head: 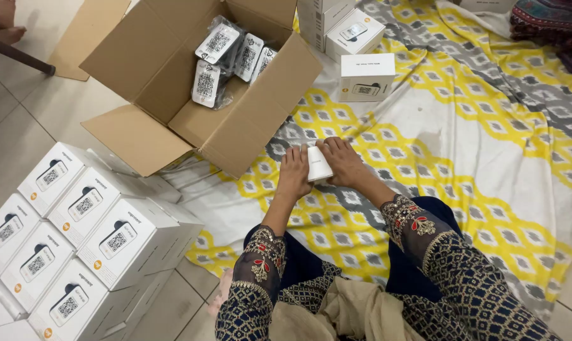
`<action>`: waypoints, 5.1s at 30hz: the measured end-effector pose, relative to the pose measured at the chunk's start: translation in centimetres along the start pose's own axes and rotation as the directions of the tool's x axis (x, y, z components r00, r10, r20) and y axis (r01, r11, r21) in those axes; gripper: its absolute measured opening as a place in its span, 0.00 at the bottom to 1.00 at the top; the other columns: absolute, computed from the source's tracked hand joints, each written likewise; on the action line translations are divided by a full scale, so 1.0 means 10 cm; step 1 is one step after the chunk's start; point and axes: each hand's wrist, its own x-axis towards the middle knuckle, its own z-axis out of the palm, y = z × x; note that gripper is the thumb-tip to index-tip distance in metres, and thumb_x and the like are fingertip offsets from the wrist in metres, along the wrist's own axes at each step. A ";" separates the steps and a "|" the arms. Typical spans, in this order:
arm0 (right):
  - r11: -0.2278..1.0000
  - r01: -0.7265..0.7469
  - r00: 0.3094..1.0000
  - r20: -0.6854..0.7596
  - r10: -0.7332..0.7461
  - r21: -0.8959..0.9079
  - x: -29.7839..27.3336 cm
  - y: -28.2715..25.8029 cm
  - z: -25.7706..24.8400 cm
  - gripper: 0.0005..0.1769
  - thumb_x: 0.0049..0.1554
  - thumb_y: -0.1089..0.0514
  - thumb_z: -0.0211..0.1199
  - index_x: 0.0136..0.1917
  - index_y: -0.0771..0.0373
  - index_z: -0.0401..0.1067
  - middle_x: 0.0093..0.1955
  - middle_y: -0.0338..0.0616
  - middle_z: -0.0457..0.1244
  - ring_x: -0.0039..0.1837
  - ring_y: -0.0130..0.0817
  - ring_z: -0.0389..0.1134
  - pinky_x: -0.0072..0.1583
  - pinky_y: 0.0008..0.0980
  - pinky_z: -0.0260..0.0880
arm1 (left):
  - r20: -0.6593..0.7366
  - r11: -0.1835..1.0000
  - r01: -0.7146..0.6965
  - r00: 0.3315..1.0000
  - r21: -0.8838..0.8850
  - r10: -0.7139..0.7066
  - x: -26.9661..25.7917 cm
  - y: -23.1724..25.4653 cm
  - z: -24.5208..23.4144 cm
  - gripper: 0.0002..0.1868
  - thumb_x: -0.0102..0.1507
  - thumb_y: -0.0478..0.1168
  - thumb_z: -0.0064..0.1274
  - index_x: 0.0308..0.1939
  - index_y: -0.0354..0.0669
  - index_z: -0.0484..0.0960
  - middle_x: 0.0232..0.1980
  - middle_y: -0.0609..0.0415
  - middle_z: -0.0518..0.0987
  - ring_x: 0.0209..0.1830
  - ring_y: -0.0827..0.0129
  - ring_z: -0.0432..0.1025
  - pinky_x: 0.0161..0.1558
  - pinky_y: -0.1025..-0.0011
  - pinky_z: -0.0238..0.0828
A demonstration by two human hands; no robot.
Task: The person packages electronic devices from a bulk cardboard container into individual retail boxes.
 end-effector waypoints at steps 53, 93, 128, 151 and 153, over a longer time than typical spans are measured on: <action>0.421 -0.399 0.863 0.489 -0.128 0.814 1.84 -5.19 0.90 0.65 0.55 0.34 0.61 0.84 0.64 0.23 0.82 0.65 0.29 0.82 0.55 0.36 0.76 0.45 0.48 | -0.584 0.597 0.794 0.434 -0.111 -0.686 -3.83 -2.11 -2.82 0.27 0.69 0.47 0.49 0.70 0.37 0.72 0.76 0.43 0.67 0.79 0.48 0.57 0.77 0.47 0.44; -0.338 -0.487 0.866 0.397 -0.304 0.805 1.81 -4.53 1.08 0.34 0.66 0.45 0.46 0.80 0.64 0.54 0.78 0.49 0.56 0.77 0.37 0.58 0.74 0.34 0.58 | -0.464 0.593 0.805 0.538 0.035 -0.703 -2.75 -1.92 -2.44 0.29 0.70 0.42 0.48 0.73 0.33 0.65 0.81 0.35 0.59 0.82 0.47 0.51 0.80 0.48 0.41; -0.459 -0.330 0.606 0.558 0.567 0.825 -0.51 -0.79 -0.03 0.36 0.61 0.46 0.54 0.78 0.44 0.47 0.72 0.41 0.55 0.72 0.46 0.58 0.65 0.64 0.64 | 0.296 0.850 0.024 0.942 -0.527 0.157 -0.48 0.08 -0.51 0.77 0.33 0.44 0.78 0.79 0.63 0.43 0.79 0.25 0.45 0.78 0.30 0.47 0.71 0.47 0.55; 0.939 0.040 0.999 -0.012 -0.038 0.341 -0.40 -0.76 -0.32 0.29 0.52 0.61 0.67 0.67 0.58 0.68 0.68 0.48 0.62 0.72 0.49 0.60 0.72 0.47 0.59 | 0.079 0.541 0.295 0.920 -0.788 -0.385 -0.49 -0.40 0.13 0.19 0.66 0.40 0.48 0.60 0.36 0.79 0.52 0.35 0.83 0.54 0.45 0.78 0.55 0.61 0.71; 0.949 0.228 0.948 0.172 -0.267 0.218 -0.27 -0.71 -0.33 0.42 0.43 0.54 0.76 0.68 0.59 0.64 0.69 0.49 0.58 0.72 0.47 0.56 0.74 0.58 0.47 | -0.065 0.669 0.206 0.932 -0.714 -0.356 -0.47 -0.51 0.34 0.19 0.67 0.40 0.52 0.60 0.33 0.77 0.56 0.32 0.80 0.58 0.41 0.74 0.57 0.58 0.69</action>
